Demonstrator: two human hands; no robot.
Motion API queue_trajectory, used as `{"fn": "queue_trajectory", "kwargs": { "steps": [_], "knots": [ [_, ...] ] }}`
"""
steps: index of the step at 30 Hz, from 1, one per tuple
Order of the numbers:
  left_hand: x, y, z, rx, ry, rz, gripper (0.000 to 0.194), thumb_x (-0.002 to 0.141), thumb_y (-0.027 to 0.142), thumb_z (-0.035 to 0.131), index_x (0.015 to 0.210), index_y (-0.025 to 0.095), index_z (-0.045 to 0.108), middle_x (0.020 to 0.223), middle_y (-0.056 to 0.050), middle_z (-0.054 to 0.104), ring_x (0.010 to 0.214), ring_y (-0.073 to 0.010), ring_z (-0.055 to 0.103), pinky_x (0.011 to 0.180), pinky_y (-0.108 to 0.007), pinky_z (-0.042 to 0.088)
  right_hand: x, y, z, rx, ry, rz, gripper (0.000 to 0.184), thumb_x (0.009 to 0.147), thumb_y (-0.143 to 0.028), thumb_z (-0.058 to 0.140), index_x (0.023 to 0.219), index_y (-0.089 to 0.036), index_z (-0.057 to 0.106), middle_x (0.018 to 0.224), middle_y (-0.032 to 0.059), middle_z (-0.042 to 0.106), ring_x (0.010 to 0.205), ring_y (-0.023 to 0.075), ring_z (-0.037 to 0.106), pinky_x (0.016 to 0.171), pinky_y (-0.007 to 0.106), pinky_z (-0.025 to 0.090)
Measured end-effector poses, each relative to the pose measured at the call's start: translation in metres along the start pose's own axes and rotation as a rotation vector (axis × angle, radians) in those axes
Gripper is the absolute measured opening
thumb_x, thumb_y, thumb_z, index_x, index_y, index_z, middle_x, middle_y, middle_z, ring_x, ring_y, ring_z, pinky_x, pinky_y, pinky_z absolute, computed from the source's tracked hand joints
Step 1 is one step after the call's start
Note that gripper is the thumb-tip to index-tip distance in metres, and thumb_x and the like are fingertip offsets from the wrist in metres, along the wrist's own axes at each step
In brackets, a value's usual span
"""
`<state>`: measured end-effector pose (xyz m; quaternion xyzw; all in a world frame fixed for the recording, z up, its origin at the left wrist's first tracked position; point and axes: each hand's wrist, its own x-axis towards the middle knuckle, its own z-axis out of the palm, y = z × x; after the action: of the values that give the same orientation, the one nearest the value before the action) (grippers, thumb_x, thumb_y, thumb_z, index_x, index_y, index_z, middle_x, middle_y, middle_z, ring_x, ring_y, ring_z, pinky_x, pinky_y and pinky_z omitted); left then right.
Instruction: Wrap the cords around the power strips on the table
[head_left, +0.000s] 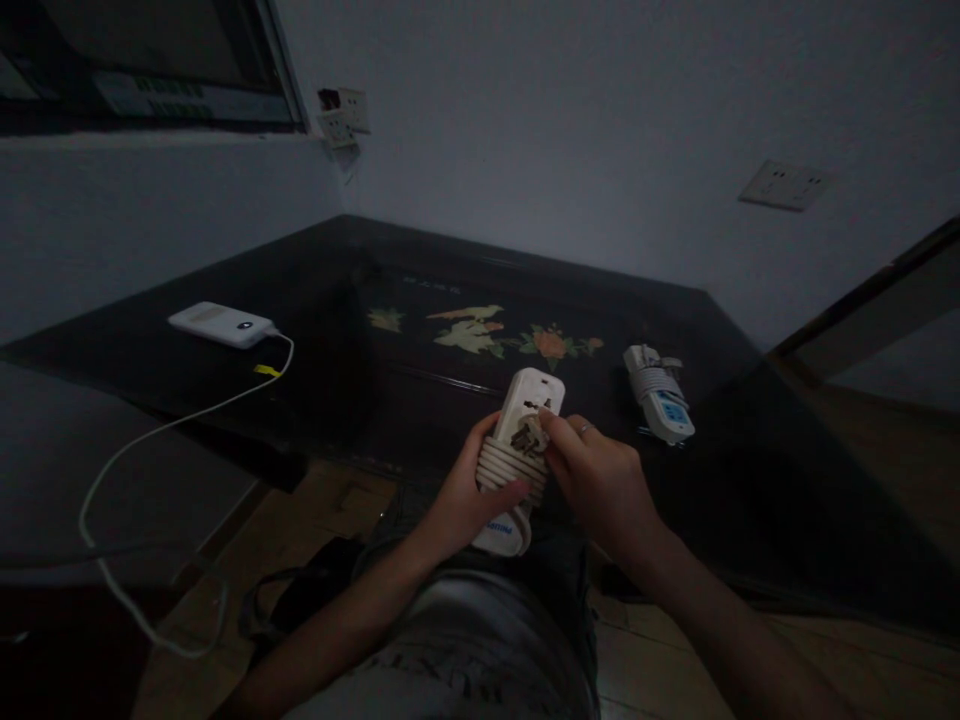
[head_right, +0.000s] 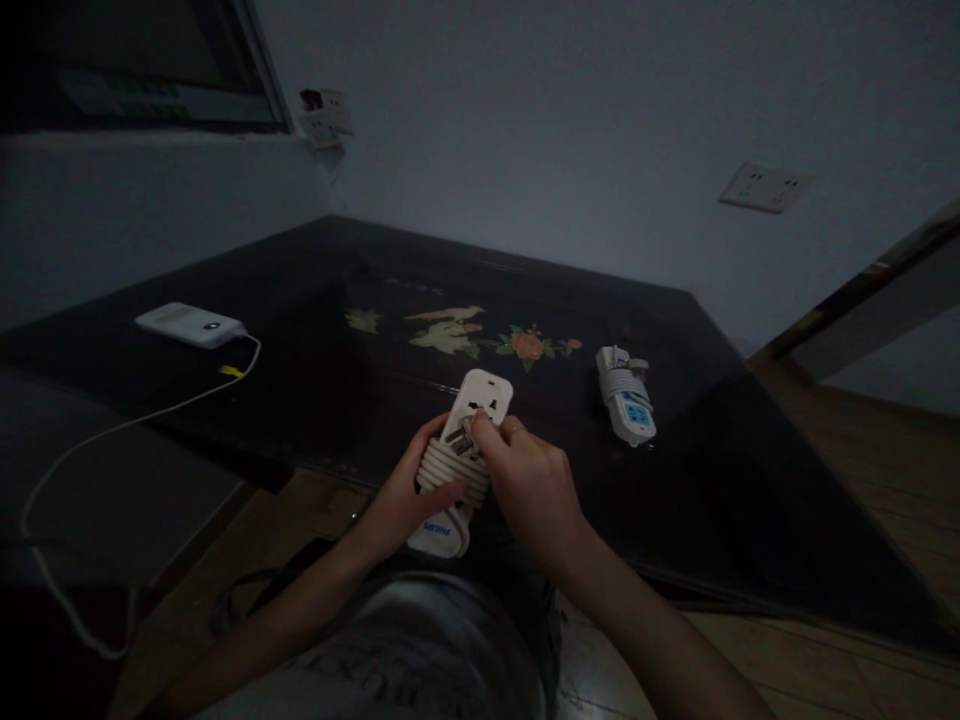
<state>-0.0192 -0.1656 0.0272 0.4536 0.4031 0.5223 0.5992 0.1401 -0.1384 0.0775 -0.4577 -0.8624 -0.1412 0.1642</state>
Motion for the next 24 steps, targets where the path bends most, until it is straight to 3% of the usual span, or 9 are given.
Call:
{"fn": "queue_trajectory", "kwargs": {
  "steps": [6, 14, 24],
  "knots": [
    [0.002, -0.005, 0.001, -0.056, 0.023, 0.002, 0.078, 0.067, 0.027, 0.076, 0.134, 0.019, 0.037, 0.125, -0.011, 0.056, 0.109, -0.0257, 0.057, 0.089, -0.033, 0.046, 0.003, -0.004, -0.006, -0.052, -0.177, -0.006, 0.033, 0.088, -0.011, 0.043, 0.116, -0.024, 0.056, 0.086, 0.0049, 0.065, 0.065, 0.0144, 0.062, 0.048, 0.023, 0.031],
    [0.005, -0.010, 0.007, 0.024, 0.049, 0.107, 0.075, 0.071, 0.025, 0.073, 0.135, 0.019, 0.034, 0.130, -0.011, 0.054, 0.116, -0.0246, 0.053, 0.096, -0.032, 0.042, 0.006, -0.006, -0.004, -0.093, -0.230, 0.037, 0.035, 0.088, -0.007, 0.041, 0.117, -0.022, 0.054, 0.092, 0.0070, 0.066, 0.069, 0.0159, 0.064, 0.050, 0.023, 0.035],
    [0.008, -0.012, 0.002, 0.031, 0.046, 0.038, 0.076, 0.069, 0.021, 0.073, 0.133, 0.018, 0.034, 0.124, -0.011, 0.056, 0.109, -0.0246, 0.056, 0.092, -0.033, 0.044, -0.003, 0.003, 0.012, 0.046, -0.247, -0.018, 0.045, 0.086, -0.002, 0.040, 0.128, -0.017, 0.048, 0.106, 0.0107, 0.065, 0.087, 0.0188, 0.065, 0.066, 0.024, 0.049]
  ]
}}
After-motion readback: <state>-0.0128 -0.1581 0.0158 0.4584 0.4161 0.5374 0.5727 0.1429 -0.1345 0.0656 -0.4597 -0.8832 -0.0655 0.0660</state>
